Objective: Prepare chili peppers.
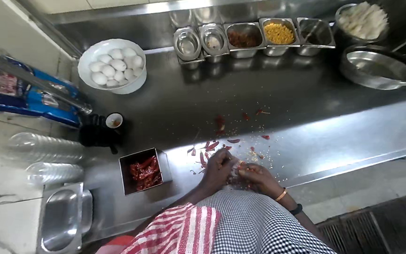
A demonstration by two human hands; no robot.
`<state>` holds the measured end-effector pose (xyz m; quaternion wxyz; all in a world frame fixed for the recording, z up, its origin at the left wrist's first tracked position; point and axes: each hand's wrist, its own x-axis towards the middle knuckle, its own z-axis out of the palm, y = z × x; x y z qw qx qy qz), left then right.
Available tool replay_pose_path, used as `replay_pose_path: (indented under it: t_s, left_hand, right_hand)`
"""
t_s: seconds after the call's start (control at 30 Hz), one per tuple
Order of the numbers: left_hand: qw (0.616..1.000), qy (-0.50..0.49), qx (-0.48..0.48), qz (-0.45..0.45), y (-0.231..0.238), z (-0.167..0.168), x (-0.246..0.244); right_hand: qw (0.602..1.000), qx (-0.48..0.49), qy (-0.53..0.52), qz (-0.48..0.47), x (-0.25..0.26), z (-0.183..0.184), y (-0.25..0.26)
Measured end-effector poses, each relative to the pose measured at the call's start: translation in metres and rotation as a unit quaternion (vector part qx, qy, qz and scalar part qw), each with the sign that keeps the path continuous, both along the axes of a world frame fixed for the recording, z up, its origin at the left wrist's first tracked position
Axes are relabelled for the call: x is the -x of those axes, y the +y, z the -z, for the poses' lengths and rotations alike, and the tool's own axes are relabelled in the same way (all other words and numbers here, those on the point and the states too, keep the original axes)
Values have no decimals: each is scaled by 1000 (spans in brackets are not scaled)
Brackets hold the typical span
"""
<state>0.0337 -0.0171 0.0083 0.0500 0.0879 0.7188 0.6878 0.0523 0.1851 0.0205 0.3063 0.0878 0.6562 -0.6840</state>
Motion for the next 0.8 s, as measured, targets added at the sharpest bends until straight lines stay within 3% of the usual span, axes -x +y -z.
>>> replay_pose_path:
  t_s: [0.1,0.2,0.27,0.33,0.4,0.5,0.63,0.73,0.8]
  left_hand:
    - [985,44,152,-70,-19,-1,30]
    - [939,11,343,-35,-34,-21,67]
    - [919,-11,391,-47,-31,-30,90]
    - [901,27,429,-63,-27,-17,113]
    - [884,90,456,-45,-25,-4,135]
    - [871,85,484,15,-19,1,146]
    - [861,122,492,-38,-19,14,128]
    - [878,123,456,-73,-26,17,109]
    - [918,109,369,-99,-31,7,94]
  right_hand:
    - [998,57,-14,13,-11,9,9]
    - [983,164,-40,69,-17,15,15]
    - [971,217,-56,88,-19,13,16]
    - [964,246,-62,77,-17,11,17]
    - [961,264,-58,52,-15,13,18]
    - [969,238,-45,51,-17,13,20]
    - [974,202,-55,91,-26,17,24]
    - [971,210,-70,89,-27,20,24]
    - [969,220,-80,79,-22,20,24]
